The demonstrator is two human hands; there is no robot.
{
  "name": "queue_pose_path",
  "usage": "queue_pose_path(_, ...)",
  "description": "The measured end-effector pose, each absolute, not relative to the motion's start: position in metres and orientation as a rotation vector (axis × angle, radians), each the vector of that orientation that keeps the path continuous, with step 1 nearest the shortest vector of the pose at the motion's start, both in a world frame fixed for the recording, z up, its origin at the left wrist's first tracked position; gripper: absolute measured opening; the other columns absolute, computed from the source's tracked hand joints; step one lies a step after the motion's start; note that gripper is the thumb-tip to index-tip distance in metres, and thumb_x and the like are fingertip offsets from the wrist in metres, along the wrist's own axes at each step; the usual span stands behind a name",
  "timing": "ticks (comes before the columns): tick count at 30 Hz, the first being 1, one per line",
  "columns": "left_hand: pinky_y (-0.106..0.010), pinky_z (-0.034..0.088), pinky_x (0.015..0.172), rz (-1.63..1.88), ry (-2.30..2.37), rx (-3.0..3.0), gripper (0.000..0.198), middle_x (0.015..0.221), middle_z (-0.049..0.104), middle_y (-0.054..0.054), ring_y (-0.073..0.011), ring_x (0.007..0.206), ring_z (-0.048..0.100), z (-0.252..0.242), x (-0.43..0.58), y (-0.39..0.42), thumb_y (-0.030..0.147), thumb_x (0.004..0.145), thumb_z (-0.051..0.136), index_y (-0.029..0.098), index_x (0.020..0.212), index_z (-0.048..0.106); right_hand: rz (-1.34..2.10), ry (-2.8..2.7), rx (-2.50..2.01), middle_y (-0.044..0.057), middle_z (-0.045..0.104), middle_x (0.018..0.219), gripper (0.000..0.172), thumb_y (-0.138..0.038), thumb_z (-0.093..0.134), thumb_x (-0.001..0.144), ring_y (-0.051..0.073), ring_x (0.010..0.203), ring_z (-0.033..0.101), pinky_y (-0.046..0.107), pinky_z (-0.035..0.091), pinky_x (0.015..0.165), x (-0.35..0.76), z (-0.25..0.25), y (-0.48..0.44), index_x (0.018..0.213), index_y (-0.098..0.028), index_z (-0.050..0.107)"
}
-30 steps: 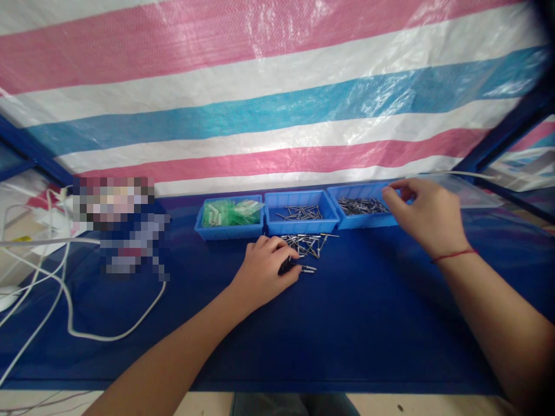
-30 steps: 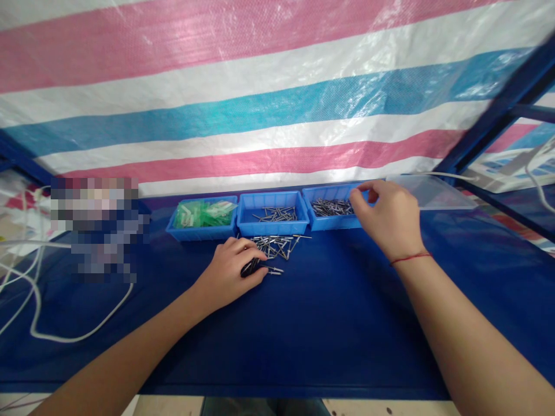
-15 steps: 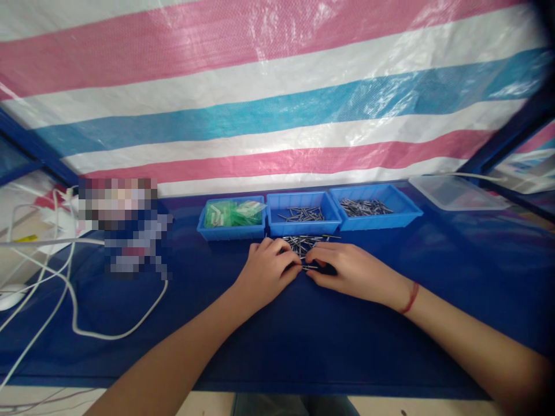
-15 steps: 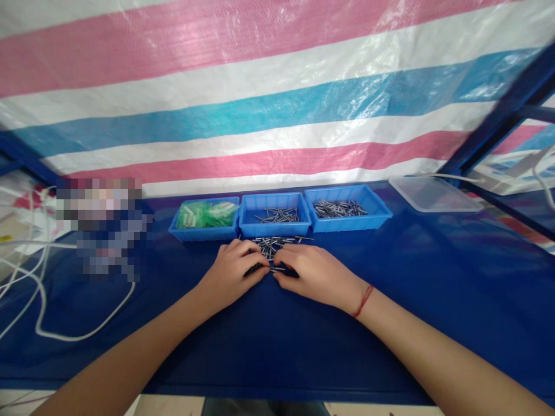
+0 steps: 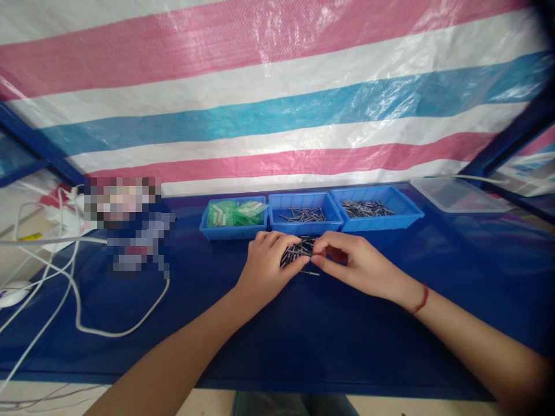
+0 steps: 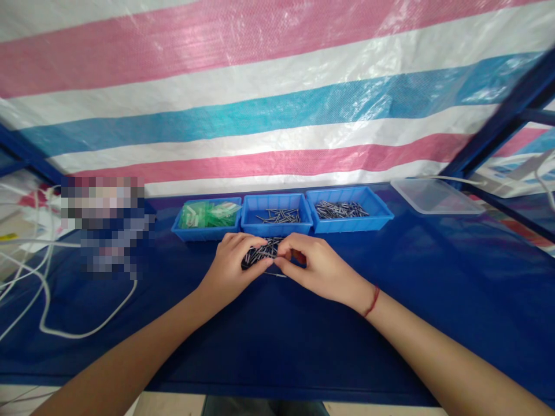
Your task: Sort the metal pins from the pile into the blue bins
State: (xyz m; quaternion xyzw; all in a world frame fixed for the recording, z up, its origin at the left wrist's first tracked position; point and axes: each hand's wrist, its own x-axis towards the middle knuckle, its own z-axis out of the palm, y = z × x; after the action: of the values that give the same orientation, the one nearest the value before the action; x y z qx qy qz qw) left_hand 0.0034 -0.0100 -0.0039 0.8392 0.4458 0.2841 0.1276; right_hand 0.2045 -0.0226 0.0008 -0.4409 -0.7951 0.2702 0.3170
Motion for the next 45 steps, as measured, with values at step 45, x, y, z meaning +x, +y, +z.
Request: queue_pose_path(45, -0.032, 0.041, 0.081, 0.893, 1.086, 2.366, 0.011, 0.091, 0.066, -0.002, -0.0175, 0.089, 0.057, -0.003, 0.007, -0.012, 0.027, 0.089, 0.055, 0.020, 0.091, 0.063, 0.891, -1.689, -1.156, 0.001, 0.059, 0.072, 0.027, -0.046, 0.057, 0.085, 0.013, 0.065, 0.054, 0.025, 0.045, 0.060, 0.202, 0.006, -0.023, 0.079, -0.020, 0.061)
